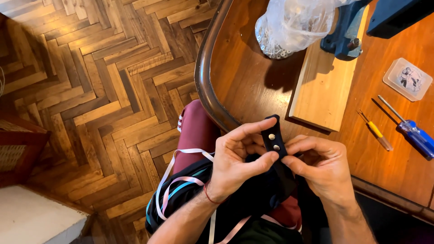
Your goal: Attaching metal studs to a leather strap using a manual press and a screwdriver
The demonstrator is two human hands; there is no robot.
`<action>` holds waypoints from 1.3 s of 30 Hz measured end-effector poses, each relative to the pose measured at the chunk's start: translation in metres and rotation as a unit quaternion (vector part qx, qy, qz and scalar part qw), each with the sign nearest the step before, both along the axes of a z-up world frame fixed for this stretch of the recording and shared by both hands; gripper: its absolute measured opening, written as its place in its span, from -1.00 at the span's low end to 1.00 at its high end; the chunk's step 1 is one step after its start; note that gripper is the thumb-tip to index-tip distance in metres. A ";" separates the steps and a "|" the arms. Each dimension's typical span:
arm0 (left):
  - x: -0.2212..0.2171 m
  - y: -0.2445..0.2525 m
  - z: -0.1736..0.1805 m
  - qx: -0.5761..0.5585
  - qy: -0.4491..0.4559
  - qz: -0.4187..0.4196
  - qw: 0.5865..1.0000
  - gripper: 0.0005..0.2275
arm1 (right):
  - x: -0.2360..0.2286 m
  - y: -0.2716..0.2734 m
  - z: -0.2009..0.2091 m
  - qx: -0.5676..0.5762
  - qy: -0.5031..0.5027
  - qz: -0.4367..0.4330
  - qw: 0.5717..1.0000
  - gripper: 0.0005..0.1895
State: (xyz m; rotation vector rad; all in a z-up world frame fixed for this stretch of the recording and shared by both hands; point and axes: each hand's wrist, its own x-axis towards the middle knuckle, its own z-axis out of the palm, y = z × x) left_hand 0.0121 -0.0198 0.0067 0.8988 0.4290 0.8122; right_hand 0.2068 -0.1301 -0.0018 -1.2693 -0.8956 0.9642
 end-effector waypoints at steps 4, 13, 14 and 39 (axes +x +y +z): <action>-0.002 0.000 0.002 0.020 0.013 -0.012 1.000 -0.39 | 0.000 -0.002 0.004 -0.003 0.007 -0.001 1.000 -0.85; -0.005 0.000 0.009 0.164 0.081 0.019 0.983 -0.38 | -0.007 -0.004 0.015 -0.003 -0.068 -0.030 0.997 -0.83; -0.005 -0.001 0.007 0.149 0.073 0.012 0.986 -0.38 | -0.007 -0.005 0.016 -0.008 -0.074 -0.031 0.997 -0.84; 0.005 -0.004 0.001 0.048 0.069 0.041 0.996 -0.50 | -0.020 -0.010 0.019 -0.065 -0.109 -0.079 0.989 -0.75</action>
